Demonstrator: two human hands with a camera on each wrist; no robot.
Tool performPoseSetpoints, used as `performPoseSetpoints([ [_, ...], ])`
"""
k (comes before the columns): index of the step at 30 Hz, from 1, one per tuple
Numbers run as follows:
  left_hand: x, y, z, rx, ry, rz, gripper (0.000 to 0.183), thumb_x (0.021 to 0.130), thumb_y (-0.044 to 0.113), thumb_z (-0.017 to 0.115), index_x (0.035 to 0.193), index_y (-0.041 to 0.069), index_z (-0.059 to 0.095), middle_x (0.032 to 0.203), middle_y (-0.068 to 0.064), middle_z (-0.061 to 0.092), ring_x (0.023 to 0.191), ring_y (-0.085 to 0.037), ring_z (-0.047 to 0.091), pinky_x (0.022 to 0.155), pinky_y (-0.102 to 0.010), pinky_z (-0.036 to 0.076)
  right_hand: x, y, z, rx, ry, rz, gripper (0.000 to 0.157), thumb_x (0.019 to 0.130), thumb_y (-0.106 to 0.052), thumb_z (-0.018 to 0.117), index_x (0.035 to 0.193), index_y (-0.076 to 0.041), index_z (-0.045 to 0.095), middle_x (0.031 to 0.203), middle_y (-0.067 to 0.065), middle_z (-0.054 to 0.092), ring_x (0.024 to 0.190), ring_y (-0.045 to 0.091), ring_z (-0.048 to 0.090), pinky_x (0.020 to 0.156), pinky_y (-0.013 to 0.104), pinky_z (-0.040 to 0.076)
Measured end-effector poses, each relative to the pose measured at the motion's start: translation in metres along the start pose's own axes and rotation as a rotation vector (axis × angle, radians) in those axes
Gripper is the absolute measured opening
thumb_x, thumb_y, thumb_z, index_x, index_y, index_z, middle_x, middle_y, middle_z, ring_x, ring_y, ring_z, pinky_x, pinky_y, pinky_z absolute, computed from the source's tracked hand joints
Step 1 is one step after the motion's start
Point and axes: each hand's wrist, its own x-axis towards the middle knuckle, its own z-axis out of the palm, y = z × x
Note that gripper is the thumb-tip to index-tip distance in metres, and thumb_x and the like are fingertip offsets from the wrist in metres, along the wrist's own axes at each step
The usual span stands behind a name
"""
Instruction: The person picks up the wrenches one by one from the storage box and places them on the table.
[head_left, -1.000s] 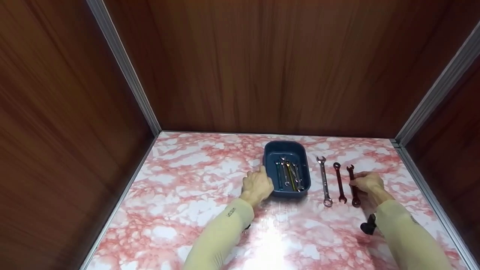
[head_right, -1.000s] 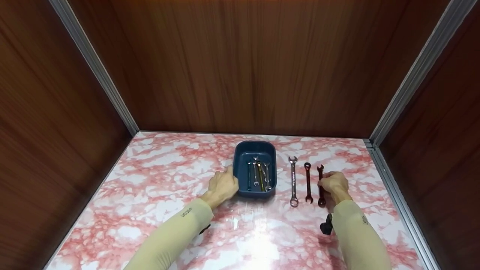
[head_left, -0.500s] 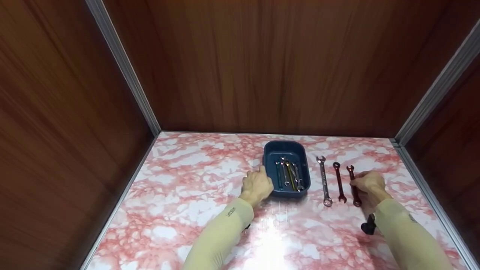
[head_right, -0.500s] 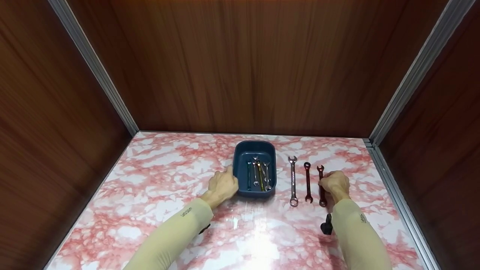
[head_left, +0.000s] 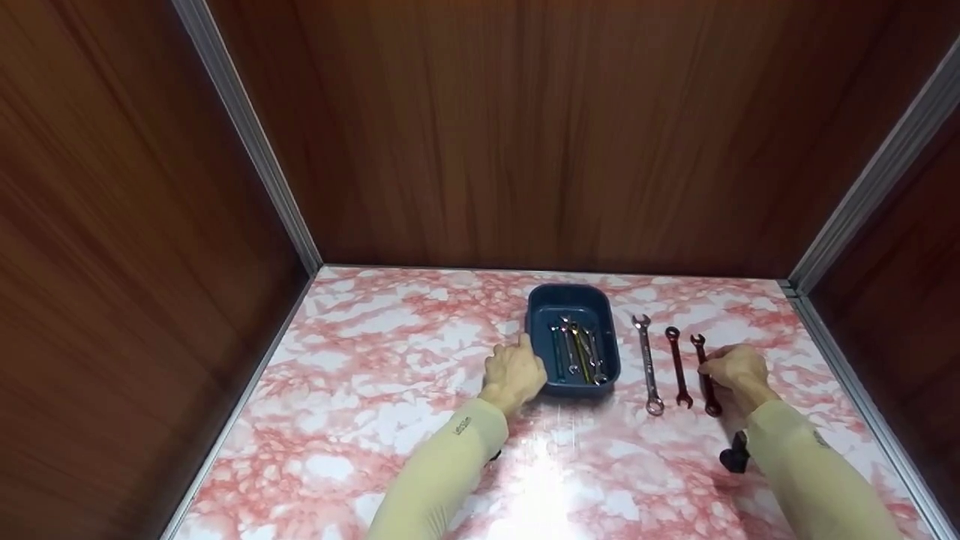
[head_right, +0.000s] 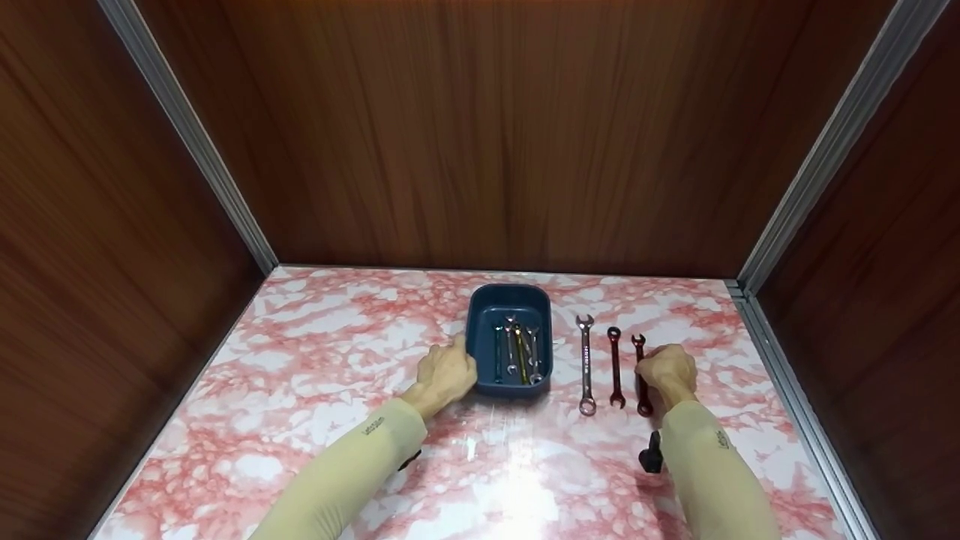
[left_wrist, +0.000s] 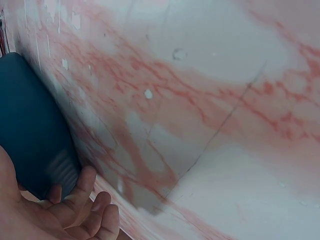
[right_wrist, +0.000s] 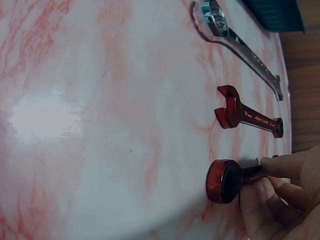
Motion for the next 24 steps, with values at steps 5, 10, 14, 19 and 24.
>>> performPoseSetpoints([
  [5,-0.001,0.0,0.0,-0.015,-0.002,-0.008,0.053,0.112,0.035,0.05,0.157,0.007,0.053,0.126,-0.017,0.081,0.121,-0.037,0.072,0.1,-0.055,0.062,0.0,-0.001,-0.001,0.009,-0.017,0.002,0.039,0.09,-0.017,0.083,0.122,0.004,0.079,0.088,0.005,0.083,0.076,0.017,0.073,0.08,0.033,0.052],
  [10,-0.002,0.001,-0.001,-0.021,0.013,-0.003,0.051,0.112,0.033,0.051,0.155,0.007,0.055,0.127,-0.017,0.081,0.122,-0.038,0.073,0.099,-0.056,0.062,-0.001,-0.002,-0.002,0.023,-0.01,0.012,0.038,0.089,-0.018,0.082,0.12,0.003,0.08,0.083,0.002,0.081,0.085,0.024,0.073,0.09,0.042,0.055],
  [14,-0.001,0.001,0.0,-0.02,0.028,0.002,0.045,0.111,0.033,0.052,0.148,0.008,0.058,0.126,-0.016,0.081,0.12,-0.038,0.073,0.096,-0.056,0.063,-0.002,-0.007,-0.003,0.009,-0.005,0.016,0.041,0.09,-0.021,0.081,0.124,0.001,0.079,0.079,-0.001,0.079,0.08,0.02,0.07,0.083,0.036,0.05],
  [19,0.0,0.0,0.001,-0.006,0.03,-0.003,0.043,0.111,0.034,0.053,0.145,0.009,0.059,0.125,-0.015,0.081,0.117,-0.037,0.073,0.095,-0.055,0.062,-0.005,-0.015,-0.004,-0.007,0.0,-0.001,0.044,0.093,-0.027,0.078,0.127,0.0,0.079,0.102,0.014,0.084,0.102,0.034,0.074,0.097,0.047,0.055],
  [24,0.0,0.0,0.002,-0.002,0.025,-0.001,0.044,0.111,0.034,0.052,0.147,0.009,0.058,0.126,-0.015,0.081,0.117,-0.037,0.073,0.095,-0.054,0.062,-0.008,-0.023,-0.003,-0.013,0.006,-0.033,0.043,0.093,-0.028,0.076,0.125,0.001,0.079,0.108,0.017,0.084,0.107,0.036,0.073,0.092,0.043,0.057],
])
